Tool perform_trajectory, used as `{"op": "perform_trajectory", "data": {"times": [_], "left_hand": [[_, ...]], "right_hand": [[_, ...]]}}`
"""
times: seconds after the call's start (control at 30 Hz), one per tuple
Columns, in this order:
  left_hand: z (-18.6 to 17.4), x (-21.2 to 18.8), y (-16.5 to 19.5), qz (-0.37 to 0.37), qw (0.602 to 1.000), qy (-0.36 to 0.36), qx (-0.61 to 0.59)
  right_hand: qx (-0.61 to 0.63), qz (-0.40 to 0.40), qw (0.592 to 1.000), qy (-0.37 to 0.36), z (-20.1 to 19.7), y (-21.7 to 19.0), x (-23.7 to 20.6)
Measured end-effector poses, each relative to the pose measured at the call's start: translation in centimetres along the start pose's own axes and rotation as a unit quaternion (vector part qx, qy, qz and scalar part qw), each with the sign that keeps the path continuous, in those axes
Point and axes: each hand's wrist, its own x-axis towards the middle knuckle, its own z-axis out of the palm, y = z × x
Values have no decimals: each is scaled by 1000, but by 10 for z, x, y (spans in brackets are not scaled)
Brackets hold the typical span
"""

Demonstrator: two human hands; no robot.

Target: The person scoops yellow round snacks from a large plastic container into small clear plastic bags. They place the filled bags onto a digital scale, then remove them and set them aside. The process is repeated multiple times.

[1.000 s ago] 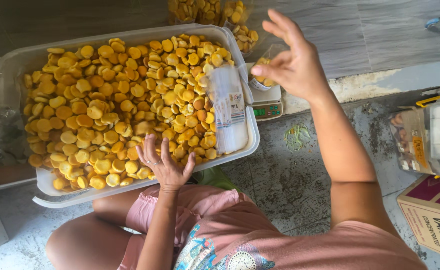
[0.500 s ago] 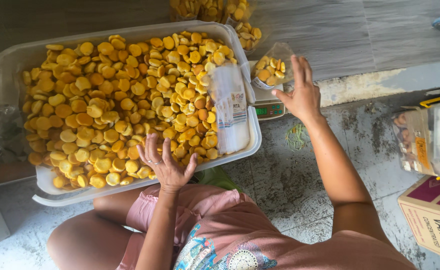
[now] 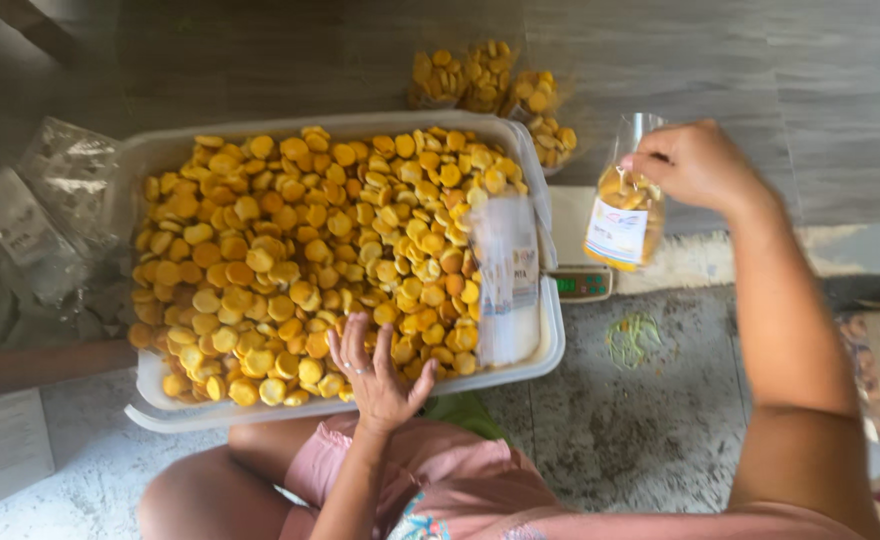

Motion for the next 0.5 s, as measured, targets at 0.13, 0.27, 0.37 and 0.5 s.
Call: {"op": "perform_trajectory", "data": {"times": [0.13, 0.27, 0.37, 0.5], "left_hand": [[5, 14, -5, -11, 1000, -4, 6], [10, 24, -13, -23, 1000, -7, 6], [14, 28, -22, -25, 1000, -15, 2], [19, 32, -32, -18, 1000, -25, 6]], "right_hand": [[-15, -79, 996, -36, -68, -75, 84], [-2, -224, 974, 27, -58, -124, 189], [1, -293, 953, 80, 5, -143, 265], [43, -288, 945, 149, 106, -157, 327]]}}
